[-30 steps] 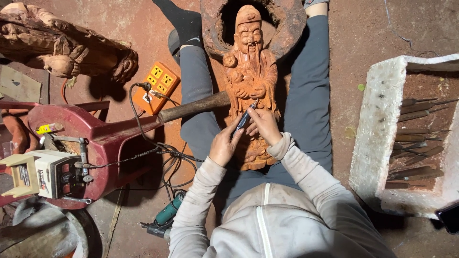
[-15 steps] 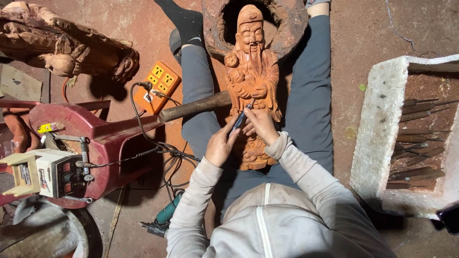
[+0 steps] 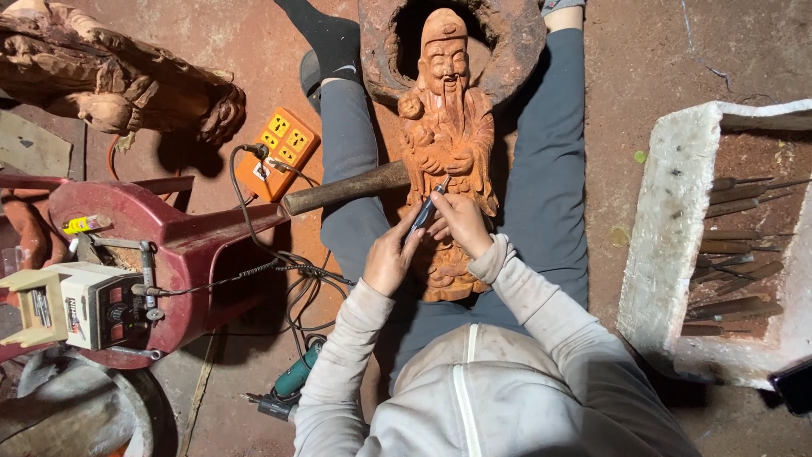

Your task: Carving intricate details into a wooden statue using a rotary tool and a hand chisel.

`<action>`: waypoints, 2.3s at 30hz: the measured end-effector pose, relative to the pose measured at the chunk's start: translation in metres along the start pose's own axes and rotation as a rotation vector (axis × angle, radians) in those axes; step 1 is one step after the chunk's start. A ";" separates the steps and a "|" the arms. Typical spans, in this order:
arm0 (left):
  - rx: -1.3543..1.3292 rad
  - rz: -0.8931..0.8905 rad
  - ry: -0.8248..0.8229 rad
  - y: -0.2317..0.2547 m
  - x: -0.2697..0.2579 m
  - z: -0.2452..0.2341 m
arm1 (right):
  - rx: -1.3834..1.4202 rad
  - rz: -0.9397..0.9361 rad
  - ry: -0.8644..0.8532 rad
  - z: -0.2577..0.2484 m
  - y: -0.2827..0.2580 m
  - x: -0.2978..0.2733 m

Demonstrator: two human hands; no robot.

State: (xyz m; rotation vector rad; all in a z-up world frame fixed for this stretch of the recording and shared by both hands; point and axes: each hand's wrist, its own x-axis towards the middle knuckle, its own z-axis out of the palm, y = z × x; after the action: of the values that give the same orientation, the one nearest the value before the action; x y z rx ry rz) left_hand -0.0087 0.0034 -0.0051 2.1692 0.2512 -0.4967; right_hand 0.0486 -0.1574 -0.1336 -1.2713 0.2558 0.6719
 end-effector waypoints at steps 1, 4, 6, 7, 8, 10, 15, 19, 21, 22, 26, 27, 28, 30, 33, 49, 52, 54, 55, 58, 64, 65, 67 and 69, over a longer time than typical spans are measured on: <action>-0.001 0.001 0.000 0.002 0.001 0.001 | -0.001 -0.001 0.001 0.000 -0.002 -0.002; -0.006 0.046 0.021 0.005 0.002 0.005 | 0.011 -0.039 0.028 -0.001 -0.002 -0.008; 0.024 0.083 0.024 0.002 0.004 0.010 | 0.014 -0.082 0.073 -0.004 0.004 -0.009; 0.022 0.082 0.027 0.002 0.005 0.011 | 0.012 -0.082 0.070 -0.005 0.007 -0.007; 0.030 0.093 0.037 0.002 0.007 0.013 | 0.023 -0.094 0.092 -0.005 0.010 -0.006; 0.038 0.103 0.052 0.001 0.008 0.015 | 0.032 -0.107 0.110 -0.006 0.014 -0.003; 0.063 0.081 0.063 -0.006 0.010 0.023 | 0.049 -0.117 0.130 -0.007 0.016 0.000; 0.064 0.076 0.059 -0.006 0.011 0.024 | 0.064 -0.116 0.142 -0.010 0.022 0.001; 0.085 0.042 0.030 -0.009 0.011 0.025 | 0.083 -0.098 0.157 -0.012 0.028 0.004; 0.084 0.041 0.030 -0.008 0.011 0.024 | 0.082 -0.097 0.156 -0.012 0.029 0.004; 0.098 0.045 0.026 -0.005 0.012 0.021 | 0.076 -0.102 0.160 -0.010 0.025 0.002; 0.097 0.053 0.026 -0.005 0.011 0.021 | 0.077 -0.099 0.159 -0.009 0.023 0.001; 0.097 0.053 0.029 -0.004 0.011 0.022 | 0.077 -0.099 0.156 -0.009 0.022 0.001; 0.089 0.056 0.047 -0.002 0.011 0.023 | 0.097 -0.091 0.160 -0.008 0.020 0.003; 0.093 0.034 0.026 0.000 0.011 0.023 | 0.063 -0.100 0.191 -0.007 0.019 0.003; 0.076 0.031 0.045 -0.004 0.012 0.030 | 0.060 -0.109 0.268 0.000 0.012 -0.001; 0.079 0.027 0.020 -0.003 0.014 0.032 | 0.043 -0.102 0.276 -0.001 0.011 -0.005; 0.087 0.026 0.006 -0.006 0.012 0.033 | 0.048 -0.088 0.274 -0.001 0.011 -0.007; 0.086 0.023 0.007 -0.005 0.009 0.035 | 0.047 -0.086 0.272 -0.002 0.010 -0.009; 0.030 0.090 0.046 -0.004 0.002 0.040 | -0.032 -0.151 0.254 -0.004 0.008 -0.010; -0.205 0.206 0.136 -0.001 -0.015 0.051 | -0.193 -0.210 0.130 -0.004 0.000 -0.008; -0.256 0.206 0.144 -0.003 -0.017 0.054 | -0.253 -0.207 0.092 -0.001 -0.005 -0.009; -0.308 0.207 0.156 -0.005 -0.019 0.058 | -0.316 -0.204 0.052 0.003 -0.015 -0.013; -0.326 0.197 0.161 -0.007 -0.020 0.058 | -0.480 -0.177 0.008 0.005 -0.025 -0.016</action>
State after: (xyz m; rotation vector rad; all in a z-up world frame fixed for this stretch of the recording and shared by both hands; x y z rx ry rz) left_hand -0.0441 -0.0393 -0.0327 1.8903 0.1888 -0.1567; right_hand 0.0496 -0.1612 -0.1037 -1.7328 -0.0176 0.5934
